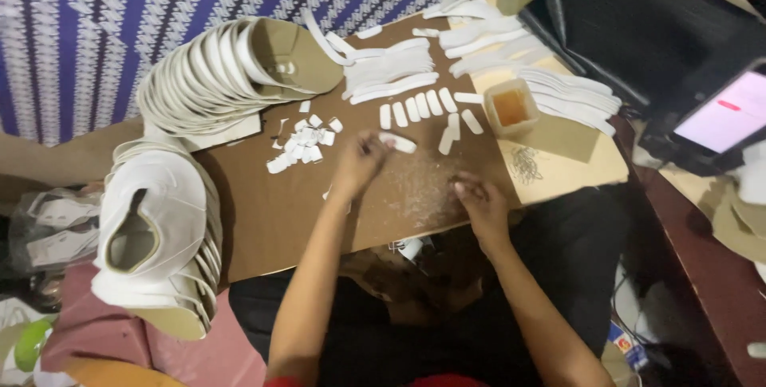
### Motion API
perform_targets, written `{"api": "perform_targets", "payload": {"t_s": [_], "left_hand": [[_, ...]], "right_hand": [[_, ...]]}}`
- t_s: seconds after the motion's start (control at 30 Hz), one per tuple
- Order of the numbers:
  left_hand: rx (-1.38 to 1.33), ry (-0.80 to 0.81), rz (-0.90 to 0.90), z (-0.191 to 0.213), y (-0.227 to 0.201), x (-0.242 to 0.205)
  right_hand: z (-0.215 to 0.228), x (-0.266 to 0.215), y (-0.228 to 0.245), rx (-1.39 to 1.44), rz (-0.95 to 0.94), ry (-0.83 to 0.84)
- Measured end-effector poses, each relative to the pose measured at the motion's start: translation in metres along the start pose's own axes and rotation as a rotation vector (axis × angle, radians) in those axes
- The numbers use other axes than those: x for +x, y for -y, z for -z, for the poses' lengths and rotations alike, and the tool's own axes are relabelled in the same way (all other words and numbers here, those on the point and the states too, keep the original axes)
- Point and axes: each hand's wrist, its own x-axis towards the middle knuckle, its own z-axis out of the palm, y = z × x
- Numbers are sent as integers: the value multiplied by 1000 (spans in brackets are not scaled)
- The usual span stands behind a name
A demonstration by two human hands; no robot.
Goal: Applying adhesive to small white shoe components and arranging them on a cardboard workspace for assembly.
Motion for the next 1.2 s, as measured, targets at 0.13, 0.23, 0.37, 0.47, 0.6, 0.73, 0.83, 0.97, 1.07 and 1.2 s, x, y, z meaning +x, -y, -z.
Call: {"api": "perform_targets", "payload": {"t_s": [0.13, 0.23, 0.37, 0.47, 0.6, 0.73, 0.83, 0.97, 1.07, 1.2], "left_hand": [[-172, 236, 62, -57, -8, -47], [-334, 311, 157, -101, 20, -54], [-451, 345, 228, -126, 3, -65], [-252, 307, 131, -163, 38, -34], [310, 24, -169, -196, 27, 8], [395, 174, -193, -206, -7, 23], [514, 192, -226, -205, -25, 21], [571, 196, -178, -215, -18, 24], [609, 165, -224, -234, 10, 37], [541, 212, -246, -217, -10, 24]], "right_hand": [[-3, -11, 4, 177, 210, -7], [12, -7, 6, -4, 151, -67], [50, -3, 0, -37, 201, -117], [75, 3, -12, -7, 231, -171], [106, 24, -47, 52, 290, -329], [103, 22, -40, 170, 284, -353], [111, 30, -58, 175, 271, -362], [108, 30, -60, 201, 250, -319], [98, 21, -43, 183, 265, -303], [87, 8, -17, 191, 300, -239]]}}
